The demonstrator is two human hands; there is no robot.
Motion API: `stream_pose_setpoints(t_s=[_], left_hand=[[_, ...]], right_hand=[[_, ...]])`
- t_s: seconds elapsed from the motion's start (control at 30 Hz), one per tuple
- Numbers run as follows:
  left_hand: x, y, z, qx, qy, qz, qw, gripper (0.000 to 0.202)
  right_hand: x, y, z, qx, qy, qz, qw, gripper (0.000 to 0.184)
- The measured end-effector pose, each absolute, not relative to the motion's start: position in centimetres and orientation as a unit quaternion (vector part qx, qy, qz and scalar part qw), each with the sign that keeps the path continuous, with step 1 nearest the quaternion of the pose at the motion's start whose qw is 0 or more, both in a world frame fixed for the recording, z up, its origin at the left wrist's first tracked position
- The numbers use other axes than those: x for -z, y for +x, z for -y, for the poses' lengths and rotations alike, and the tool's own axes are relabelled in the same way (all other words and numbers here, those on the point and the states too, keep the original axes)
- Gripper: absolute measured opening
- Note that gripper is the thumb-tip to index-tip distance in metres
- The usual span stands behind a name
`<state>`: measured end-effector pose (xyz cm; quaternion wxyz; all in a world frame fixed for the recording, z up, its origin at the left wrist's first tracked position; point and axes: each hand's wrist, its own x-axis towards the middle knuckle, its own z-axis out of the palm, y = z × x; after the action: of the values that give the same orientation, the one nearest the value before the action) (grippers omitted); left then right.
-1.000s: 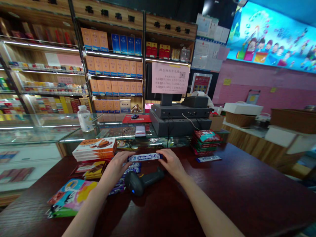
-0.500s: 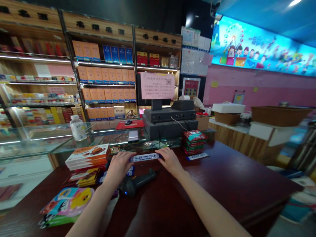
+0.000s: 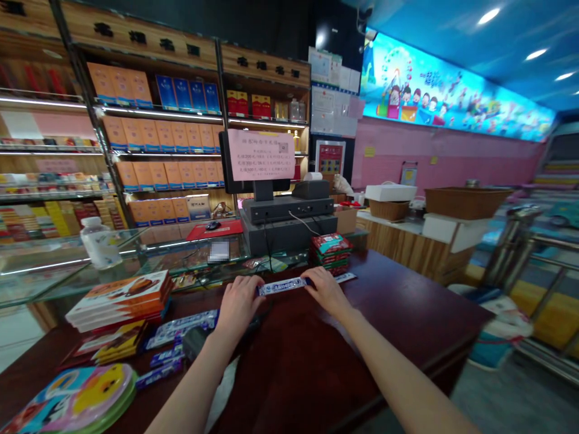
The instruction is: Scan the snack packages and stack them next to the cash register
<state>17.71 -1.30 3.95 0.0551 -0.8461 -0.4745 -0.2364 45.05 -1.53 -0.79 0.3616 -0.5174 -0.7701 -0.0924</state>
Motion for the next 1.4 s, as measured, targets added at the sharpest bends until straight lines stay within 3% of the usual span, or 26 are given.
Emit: stream_pose_setpoints(t_s=[0.4,0.8,1.4], left_hand=[[0.5,29.7,0.1,0.204,-0.885,0.41,-0.082,0.019],[2.8,36.8,-1.6,0.176,-0.891,0.407,-0.1,0.027],[3.5,37.8,-2.6,0.17,-0.889,0.417,-0.083,0.027]], right_hand=[[2.9,56.4,2.4,0.087,-0.611,0.733,0.286,0.023],[4.8,63.1,1.5,0.061,-0.642,0.712,0.278,0.028],[5.7,64.8,-0.3,0.028,-0.653,0.708,0.268,0.029]])
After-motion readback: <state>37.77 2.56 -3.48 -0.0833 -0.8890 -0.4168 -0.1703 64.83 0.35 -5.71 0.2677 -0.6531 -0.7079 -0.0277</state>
